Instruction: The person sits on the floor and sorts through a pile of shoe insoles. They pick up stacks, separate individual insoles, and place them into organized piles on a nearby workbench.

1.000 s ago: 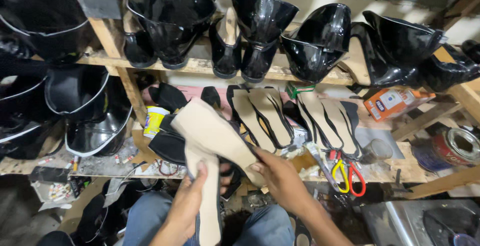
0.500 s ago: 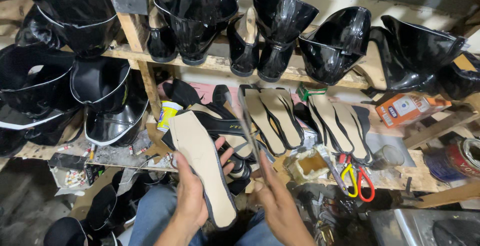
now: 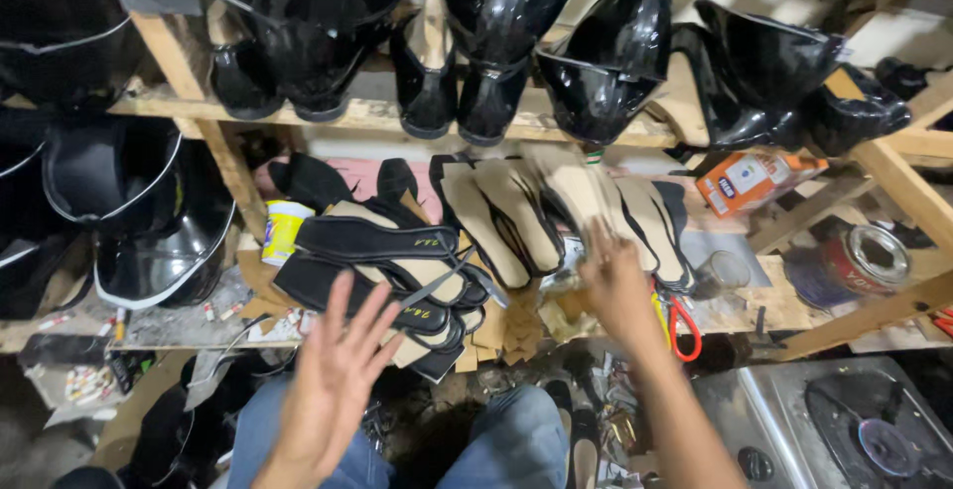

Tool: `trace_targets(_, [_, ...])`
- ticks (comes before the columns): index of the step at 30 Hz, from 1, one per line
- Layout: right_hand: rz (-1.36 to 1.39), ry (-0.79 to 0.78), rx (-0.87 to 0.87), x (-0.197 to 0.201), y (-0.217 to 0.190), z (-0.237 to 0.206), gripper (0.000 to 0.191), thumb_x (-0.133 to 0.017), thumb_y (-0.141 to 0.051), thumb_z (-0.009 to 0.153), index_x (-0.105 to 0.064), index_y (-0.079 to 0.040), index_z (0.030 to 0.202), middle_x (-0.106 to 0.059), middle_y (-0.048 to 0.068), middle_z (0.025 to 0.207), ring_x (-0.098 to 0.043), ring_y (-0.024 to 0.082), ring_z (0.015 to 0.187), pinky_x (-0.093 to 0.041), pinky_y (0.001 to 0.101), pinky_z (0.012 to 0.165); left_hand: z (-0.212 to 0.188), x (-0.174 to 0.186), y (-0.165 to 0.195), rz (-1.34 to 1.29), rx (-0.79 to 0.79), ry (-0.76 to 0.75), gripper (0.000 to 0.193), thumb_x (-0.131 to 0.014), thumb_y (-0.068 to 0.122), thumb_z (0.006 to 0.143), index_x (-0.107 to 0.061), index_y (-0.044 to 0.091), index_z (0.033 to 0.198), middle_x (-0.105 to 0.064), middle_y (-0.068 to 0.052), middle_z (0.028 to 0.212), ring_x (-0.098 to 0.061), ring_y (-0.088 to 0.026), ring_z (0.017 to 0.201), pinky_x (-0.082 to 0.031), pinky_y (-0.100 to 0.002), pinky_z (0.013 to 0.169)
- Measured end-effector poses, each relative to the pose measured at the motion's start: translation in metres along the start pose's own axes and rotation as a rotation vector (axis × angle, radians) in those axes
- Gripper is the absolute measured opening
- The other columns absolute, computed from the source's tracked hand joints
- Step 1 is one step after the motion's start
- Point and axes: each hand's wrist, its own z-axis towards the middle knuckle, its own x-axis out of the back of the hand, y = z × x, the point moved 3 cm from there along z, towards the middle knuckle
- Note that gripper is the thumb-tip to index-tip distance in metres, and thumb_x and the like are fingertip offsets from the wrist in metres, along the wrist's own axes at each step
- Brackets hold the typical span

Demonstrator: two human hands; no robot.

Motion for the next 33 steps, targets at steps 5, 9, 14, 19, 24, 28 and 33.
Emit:
trace_targets(5, [-0.409, 0.013, -0.299, 0.039, 0.122, 0.054, 0.047, -0.064, -0.024, 0.095, -0.057, -0.007, 0.138, -0.066, 0.032, 0.12, -0.063, 0.05, 0.113, -0.048, 0.0547, 0.101, 0.001, 0.031, -0.007, 0.059, 0.061, 0.241, 0.062, -0.028, 0.046, 0.103, -0.038, 0.015, 0.155, -0.055, -0.019, 0.15, -0.055, -0.031, 0.134, -0.04, -0.045, 0.109])
trace_targets(9, [-0.598, 0.151, -0.134, 0.034, 0.128, 0.054, 0.053, -0.066, -0.017, 0.084, -0.063, -0.012, 0.137, -0.058, 0.036, 0.128, -0.057, 0.055, 0.114, -0.046, 0.0586, 0.096, 0.011, 0.067, -0.032, 0.091, 0.095, 0.483, 0.048, -0.039, 0.037, 0.105, -0.05, 0.013, 0.144, -0.063, -0.015, 0.135, -0.058, -0.024, 0.118, -0.045, -0.038, 0.1])
trace_targets(14, [-0.545, -0.05, -0.079, 0.014, 0.083, 0.055, 0.037, -0.063, -0.024, 0.092, -0.067, -0.018, 0.128, -0.057, 0.029, 0.134, -0.056, 0.052, 0.12, -0.044, 0.0588, 0.103, 0.021, 0.094, -0.069, 0.029, 0.052, 0.629, 0.039, -0.052, 0.025, 0.1, -0.052, 0.012, 0.138, -0.06, -0.009, 0.125, -0.059, -0.021, 0.11, -0.047, -0.039, 0.093])
trace_targets(19, [-0.172, 0.022, 0.311, -0.019, -0.022, 0.048, 0.034, -0.06, -0.013, 0.098, -0.065, -0.004, 0.13, -0.061, 0.024, 0.138, -0.06, 0.044, 0.121, -0.047, 0.0473, 0.104, 0.033, 0.103, -0.088, -0.058, 0.082, 0.625, 0.039, -0.054, 0.023, 0.096, -0.051, 0.013, 0.134, -0.066, -0.006, 0.121, -0.064, -0.019, 0.114, -0.047, -0.039, 0.094])
trace_targets(24, [0.215, -0.306, 0.555, -0.096, -0.135, 0.019, 0.05, -0.069, -0.02, 0.093, -0.06, -0.004, 0.139, -0.056, 0.02, 0.145, -0.051, 0.038, 0.137, -0.044, 0.0462, 0.11, 0.058, 0.112, -0.108, -0.054, 0.148, 0.739, 0.038, -0.063, 0.019, 0.093, -0.054, 0.017, 0.129, -0.064, -0.001, 0.116, -0.061, -0.017, 0.105, -0.047, -0.036, 0.084])
trace_targets(28, [-0.163, -0.265, 0.558, -0.128, -0.188, 0.016, 0.059, -0.072, -0.034, 0.086, -0.061, -0.006, 0.138, -0.057, 0.02, 0.136, -0.046, 0.042, 0.13, -0.033, 0.0648, 0.101, 0.085, 0.121, -0.108, -0.027, 0.072, 0.801, 0.028, -0.072, 0.017, 0.096, -0.053, 0.015, 0.115, -0.055, -0.003, 0.109, -0.054, -0.015, 0.091, -0.043, -0.031, 0.071])
trace_targets(33, [-0.293, -0.123, 0.477, -0.124, -0.204, 0.015, 0.027, -0.063, -0.03, 0.102, -0.068, -0.017, 0.124, -0.068, 0.008, 0.121, -0.058, 0.032, 0.118, -0.038, 0.0542, 0.102, 0.092, 0.115, -0.087, -0.151, -0.059, 0.784, 0.025, -0.061, 0.011, 0.096, -0.048, 0.017, 0.116, -0.061, -0.005, 0.112, -0.062, -0.017, 0.097, -0.052, -0.035, 0.08])
